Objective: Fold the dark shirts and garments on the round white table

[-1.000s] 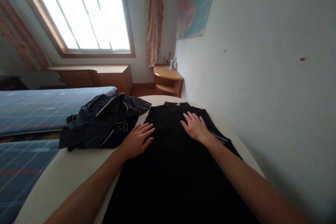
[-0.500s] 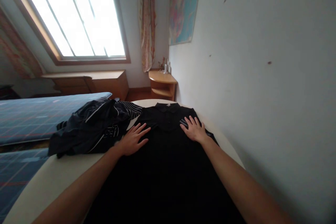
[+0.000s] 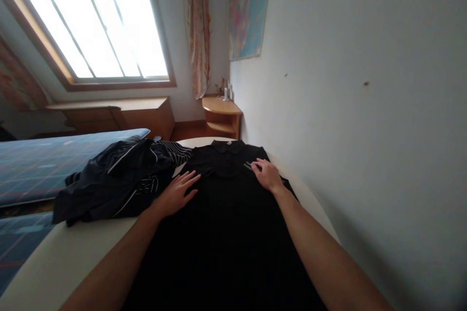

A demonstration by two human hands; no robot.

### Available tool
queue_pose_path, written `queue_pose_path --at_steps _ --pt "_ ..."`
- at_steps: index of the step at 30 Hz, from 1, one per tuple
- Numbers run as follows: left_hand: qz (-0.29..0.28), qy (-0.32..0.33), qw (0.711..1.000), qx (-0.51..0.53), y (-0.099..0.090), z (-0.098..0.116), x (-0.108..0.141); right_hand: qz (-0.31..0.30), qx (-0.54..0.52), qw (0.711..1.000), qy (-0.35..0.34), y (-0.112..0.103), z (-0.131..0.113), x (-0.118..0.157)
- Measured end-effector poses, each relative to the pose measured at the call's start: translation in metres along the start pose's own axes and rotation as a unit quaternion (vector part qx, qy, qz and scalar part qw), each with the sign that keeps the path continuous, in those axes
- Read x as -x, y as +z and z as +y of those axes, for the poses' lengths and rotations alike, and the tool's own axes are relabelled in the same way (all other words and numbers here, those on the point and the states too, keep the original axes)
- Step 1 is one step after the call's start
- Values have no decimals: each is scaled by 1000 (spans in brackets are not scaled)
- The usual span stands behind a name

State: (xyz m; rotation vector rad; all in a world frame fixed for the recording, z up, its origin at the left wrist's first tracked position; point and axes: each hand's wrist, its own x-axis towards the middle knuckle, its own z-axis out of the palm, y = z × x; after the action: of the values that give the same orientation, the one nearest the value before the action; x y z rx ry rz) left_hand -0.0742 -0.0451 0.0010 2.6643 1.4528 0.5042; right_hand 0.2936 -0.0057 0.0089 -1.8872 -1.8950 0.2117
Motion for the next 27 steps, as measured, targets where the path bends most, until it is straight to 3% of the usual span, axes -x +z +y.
queue_pose_path --at_steps 5,10,15,20,27 --pt "-8 6 1000 1 3 -4 3 -17 -1 998 -53 -5 14 -4" --pt "-7 7 1000 -1 6 -7 2 46 32 998 -1 -5 26 -5" --pt "-5 15 1000 1 8 -8 1 39 113 992 39 -3 27 -1" --pt "-2 14 1000 5 8 -8 1 32 126 990 60 -7 22 4" --pt "-4 9 1000 5 9 -8 1 28 138 983 117 -31 22 6"
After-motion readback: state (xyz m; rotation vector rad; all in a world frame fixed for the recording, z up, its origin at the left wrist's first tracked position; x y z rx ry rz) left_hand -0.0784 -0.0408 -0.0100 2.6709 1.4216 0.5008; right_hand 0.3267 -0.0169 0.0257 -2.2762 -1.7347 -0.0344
